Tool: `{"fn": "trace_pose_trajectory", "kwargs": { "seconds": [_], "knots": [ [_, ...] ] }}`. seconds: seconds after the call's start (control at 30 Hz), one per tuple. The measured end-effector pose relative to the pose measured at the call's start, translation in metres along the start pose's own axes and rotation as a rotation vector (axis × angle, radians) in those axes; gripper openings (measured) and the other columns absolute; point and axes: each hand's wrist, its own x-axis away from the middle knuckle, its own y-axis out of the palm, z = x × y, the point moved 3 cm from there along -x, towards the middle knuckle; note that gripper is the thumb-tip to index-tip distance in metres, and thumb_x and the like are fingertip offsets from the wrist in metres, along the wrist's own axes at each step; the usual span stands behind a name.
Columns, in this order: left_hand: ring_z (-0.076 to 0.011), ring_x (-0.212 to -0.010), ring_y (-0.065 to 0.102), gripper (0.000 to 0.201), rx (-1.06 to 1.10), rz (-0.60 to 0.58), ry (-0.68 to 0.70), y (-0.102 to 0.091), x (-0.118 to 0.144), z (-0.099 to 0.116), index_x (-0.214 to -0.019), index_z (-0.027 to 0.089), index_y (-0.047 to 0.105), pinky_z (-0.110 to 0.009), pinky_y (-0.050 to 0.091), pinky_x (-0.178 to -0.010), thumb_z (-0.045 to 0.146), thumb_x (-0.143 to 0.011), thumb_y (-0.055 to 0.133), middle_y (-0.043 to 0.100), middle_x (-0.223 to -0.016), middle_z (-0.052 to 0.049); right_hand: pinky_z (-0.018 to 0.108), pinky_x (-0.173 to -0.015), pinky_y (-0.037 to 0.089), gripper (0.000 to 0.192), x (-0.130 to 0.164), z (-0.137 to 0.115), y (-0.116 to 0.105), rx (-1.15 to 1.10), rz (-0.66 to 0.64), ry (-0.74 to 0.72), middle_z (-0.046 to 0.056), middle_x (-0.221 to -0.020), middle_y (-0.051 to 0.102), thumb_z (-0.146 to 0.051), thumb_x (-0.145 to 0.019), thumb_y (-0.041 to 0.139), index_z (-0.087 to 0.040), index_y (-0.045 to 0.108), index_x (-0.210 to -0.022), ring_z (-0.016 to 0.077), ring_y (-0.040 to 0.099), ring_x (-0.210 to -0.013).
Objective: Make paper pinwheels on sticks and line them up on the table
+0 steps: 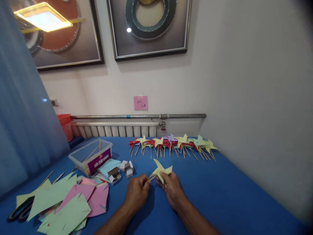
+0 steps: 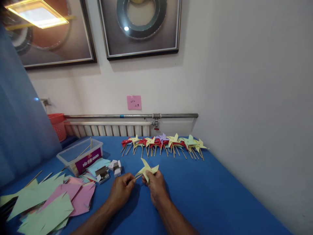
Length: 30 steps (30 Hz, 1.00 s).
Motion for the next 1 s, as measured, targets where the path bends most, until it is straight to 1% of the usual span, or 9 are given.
{"fn": "trace_pose_trajectory", "kwargs": {
  "seconds": [0.1, 0.23, 0.33, 0.43, 0.53, 0.63, 0.83, 0.93, 1.0],
  "knots": [
    [-0.0151, -0.064, 0.057, 0.024, -0.002, -0.006, -0.006, 0.0, 0.0, 0.001, -0.073, 0.018, 0.063, -0.027, 0.032, -0.064, 0.027, -0.09, 0.05, 0.061, -0.063, 0.001, 0.032, -0.065, 0.059, 0.032, 0.0, 0.0, 0.0, 0.014, -0.005, -0.004, 0.002, -0.079, 0.077, -0.034, -0.063, 0.084, -0.022, 0.067, -0.087, 0.0224, 0.074, -0.068],
    [-0.0149, -0.063, 0.056, 0.024, -0.009, -0.018, -0.001, 0.0, 0.0, 0.001, -0.074, 0.018, 0.064, -0.027, 0.031, -0.064, 0.027, -0.091, 0.05, 0.061, -0.063, 0.001, 0.031, -0.061, 0.056, 0.03, -0.001, 0.0, 0.0, 0.029, 0.015, -0.015, 0.0, -0.073, 0.075, -0.033, -0.063, 0.082, -0.023, 0.066, -0.086, 0.0217, 0.072, -0.065],
    [-0.0148, -0.064, 0.056, 0.023, -0.008, -0.037, -0.001, 0.0, 0.001, 0.001, -0.076, 0.018, 0.065, -0.027, 0.031, -0.064, 0.027, -0.091, 0.05, 0.06, -0.064, 0.002, 0.031, -0.061, 0.056, 0.029, -0.002, 0.0, 0.001, 0.034, 0.006, -0.031, 0.0, -0.073, 0.075, -0.034, -0.064, 0.081, -0.023, 0.066, -0.087, 0.0223, 0.073, -0.066],
    [-0.0145, -0.064, 0.055, 0.02, -0.016, -0.065, -0.002, -0.004, 0.0, 0.003, -0.08, 0.018, 0.065, -0.027, 0.032, -0.064, 0.027, -0.091, 0.052, 0.06, -0.066, 0.002, 0.03, -0.059, 0.056, 0.032, -0.005, -0.002, -0.003, 0.011, 0.046, -0.038, 0.0, -0.076, 0.076, -0.034, -0.063, 0.082, -0.023, 0.066, -0.087, 0.022, 0.073, -0.066],
    [-0.0149, -0.07, 0.058, 0.018, -0.074, -0.052, 0.015, -0.011, -0.001, 0.004, -0.079, 0.018, 0.064, -0.027, 0.034, -0.067, 0.025, -0.091, 0.052, 0.063, -0.071, 0.001, 0.029, -0.058, 0.056, 0.035, -0.011, -0.007, -0.012, 0.003, 0.112, -0.067, 0.0, -0.076, 0.075, -0.033, -0.059, 0.085, -0.023, 0.064, -0.085, 0.0213, 0.073, -0.065],
    [-0.0151, -0.078, 0.061, 0.018, -0.157, -0.039, 0.033, -0.016, -0.003, 0.005, -0.079, 0.019, 0.066, -0.026, 0.036, -0.072, 0.02, -0.091, 0.053, 0.067, -0.079, -0.001, 0.03, -0.06, 0.057, 0.035, -0.018, -0.013, -0.02, 0.016, 0.147, -0.106, -0.001, -0.072, 0.074, -0.032, -0.058, 0.086, -0.023, 0.065, -0.085, 0.0212, 0.073, -0.064],
    [-0.017, -0.086, 0.064, 0.018, -0.363, -0.098, 0.063, -0.013, -0.001, 0.004, -0.085, 0.02, 0.074, -0.026, 0.036, -0.075, 0.018, -0.091, 0.056, 0.07, -0.089, -0.004, 0.032, -0.063, 0.058, 0.032, -0.024, -0.015, -0.023, 0.063, 0.165, -0.119, 0.001, -0.075, 0.075, -0.034, -0.06, 0.084, -0.023, 0.066, -0.084, 0.0216, 0.073, -0.064],
    [-0.0169, -0.086, 0.064, 0.019, -0.391, -0.086, 0.06, -0.012, -0.001, 0.002, -0.086, 0.02, 0.074, -0.026, 0.036, -0.075, 0.017, -0.092, 0.056, 0.071, -0.09, -0.004, 0.031, -0.064, 0.058, 0.035, -0.026, -0.017, -0.023, 0.075, 0.148, -0.119, 0.002, -0.076, 0.076, -0.038, -0.059, 0.084, -0.024, 0.065, -0.084, 0.0226, 0.074, -0.068],
    [-0.0165, -0.085, 0.064, 0.019, -0.366, -0.05, 0.03, -0.011, -0.002, -0.001, -0.084, 0.02, 0.073, -0.026, 0.036, -0.075, 0.016, -0.091, 0.056, 0.071, -0.088, -0.004, 0.031, -0.066, 0.058, 0.039, -0.027, -0.019, -0.025, 0.069, 0.187, -0.144, 0.002, -0.079, 0.076, -0.044, -0.06, 0.084, -0.024, 0.064, -0.087, 0.0227, 0.074, -0.073]
  ]
}}
